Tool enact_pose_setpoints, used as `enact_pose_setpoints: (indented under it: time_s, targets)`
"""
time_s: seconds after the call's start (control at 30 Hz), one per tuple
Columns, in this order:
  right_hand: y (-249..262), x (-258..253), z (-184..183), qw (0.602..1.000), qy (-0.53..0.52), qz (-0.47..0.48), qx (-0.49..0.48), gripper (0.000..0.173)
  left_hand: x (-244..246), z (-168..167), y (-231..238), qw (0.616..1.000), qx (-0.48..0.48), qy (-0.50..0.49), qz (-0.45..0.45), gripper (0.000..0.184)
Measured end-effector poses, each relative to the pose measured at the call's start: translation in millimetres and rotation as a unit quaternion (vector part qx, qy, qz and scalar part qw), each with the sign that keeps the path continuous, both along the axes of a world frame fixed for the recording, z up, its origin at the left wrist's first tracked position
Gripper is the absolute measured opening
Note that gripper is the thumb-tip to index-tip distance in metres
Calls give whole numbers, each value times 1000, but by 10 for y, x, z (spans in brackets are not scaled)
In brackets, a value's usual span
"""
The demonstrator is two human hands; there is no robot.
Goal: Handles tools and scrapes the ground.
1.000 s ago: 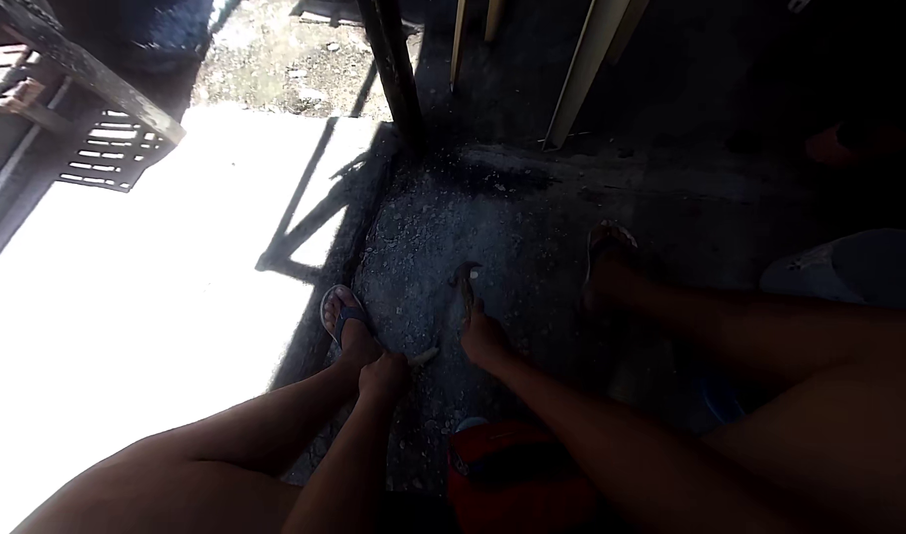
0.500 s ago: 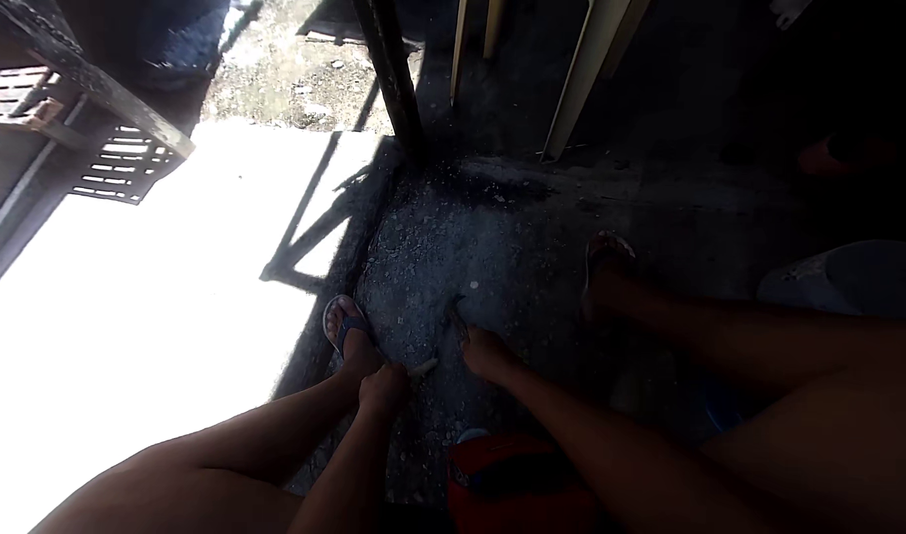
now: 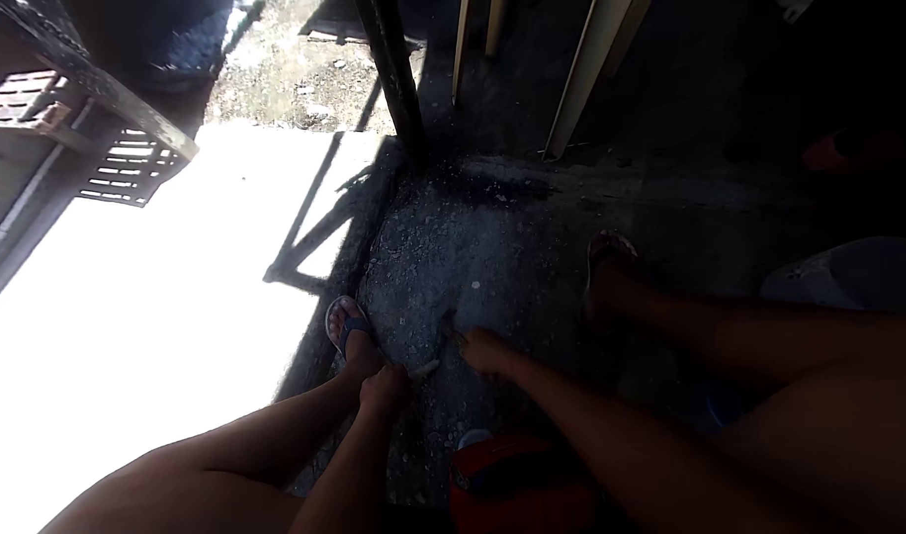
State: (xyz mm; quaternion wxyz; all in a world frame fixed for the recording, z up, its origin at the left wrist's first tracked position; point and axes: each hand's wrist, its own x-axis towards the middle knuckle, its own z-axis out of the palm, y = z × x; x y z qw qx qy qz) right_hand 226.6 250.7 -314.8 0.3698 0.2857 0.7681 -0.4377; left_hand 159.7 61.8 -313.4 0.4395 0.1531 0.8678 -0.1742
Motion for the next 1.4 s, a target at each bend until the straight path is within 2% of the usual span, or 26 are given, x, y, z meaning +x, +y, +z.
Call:
enact_pose_setpoints:
  time_s: [0.03, 0.13, 0.23, 0.3, 0.37, 0.4, 0.43, 0.5, 0.53, 0.6, 0.7, 0.83, 0.93, 1.0, 1.07, 1.17, 1.23, 1.3, 1.4]
  targets:
    - [-13, -3, 16, 999, 22, -25, 22, 29, 2, 17, 17, 1000, 1, 1, -1, 39]
    - [-57, -31, 23, 997, 43, -35, 48, 46, 0, 30, 41, 1000, 3, -1, 6, 37]
    - [26, 11, -93, 1000, -6, 14, 8, 29, -24, 4, 20, 1000, -2, -6, 1, 38]
    - [-5, 16, -48, 998, 32, -13, 45, 33, -30, 11, 34, 1000, 3, -3, 3, 37]
    - [-45, 0, -25, 997, 49, -25, 52, 45, -24, 8, 39, 1000, 4, -2, 7, 36]
    - [-26, 2, -58, 999, 36, -6, 37, 43, -12, -7, 22, 1000, 2, -5, 9, 37]
    - [-6, 31, -121, 1000, 13, 13, 15, 33, 9, -29, -8, 1000, -1, -9, 9, 37]
    - [37, 20, -127, 1000, 4, 10, 9, 29, -22, -24, -10, 1000, 2, -7, 8, 39]
    - [14, 18, -90, 999, 22, -4, 34, 30, -24, -14, -4, 1000, 5, -6, 10, 39]
    - [-26, 2, -30, 998, 35, -15, 45, 45, -25, -6, 16, 1000, 8, -4, 14, 39]
    - [6, 62, -153, 1000, 4, 25, -11, 33, 9, -35, -21, 1000, -1, -14, 18, 39]
    - [-106, 21, -10, 999, 37, 4, 18, 39, -15, 7, 2, 1000, 12, -10, 25, 40]
    - [-16, 36, -84, 1000, -8, 23, -15, 31, -4, -34, -39, 1000, 10, -16, 23, 41]
    - [-22, 30, -77, 999, 22, -24, 9, 34, -15, -49, -47, 999, 14, -18, 25, 42]
    - [-47, 18, -43, 999, 20, -24, 14, 43, -20, -33, -44, 999, 21, -15, 33, 41]
    - [19, 85, -129, 1000, -7, 0, -17, 31, 4, -47, -69, 999, 15, -18, 31, 41]
    - [-28, 74, -79, 999, 28, -28, 28, 36, -2, -41, -54, 999, 17, -15, 30, 40]
    - [-64, 39, -44, 999, 26, -14, 32, 46, -18, -25, -37, 999, 16, -16, 29, 40]
    - [-1, 61, -108, 999, 5, 38, -1, 31, -15, -38, -60, 999, 10, -19, 25, 40]
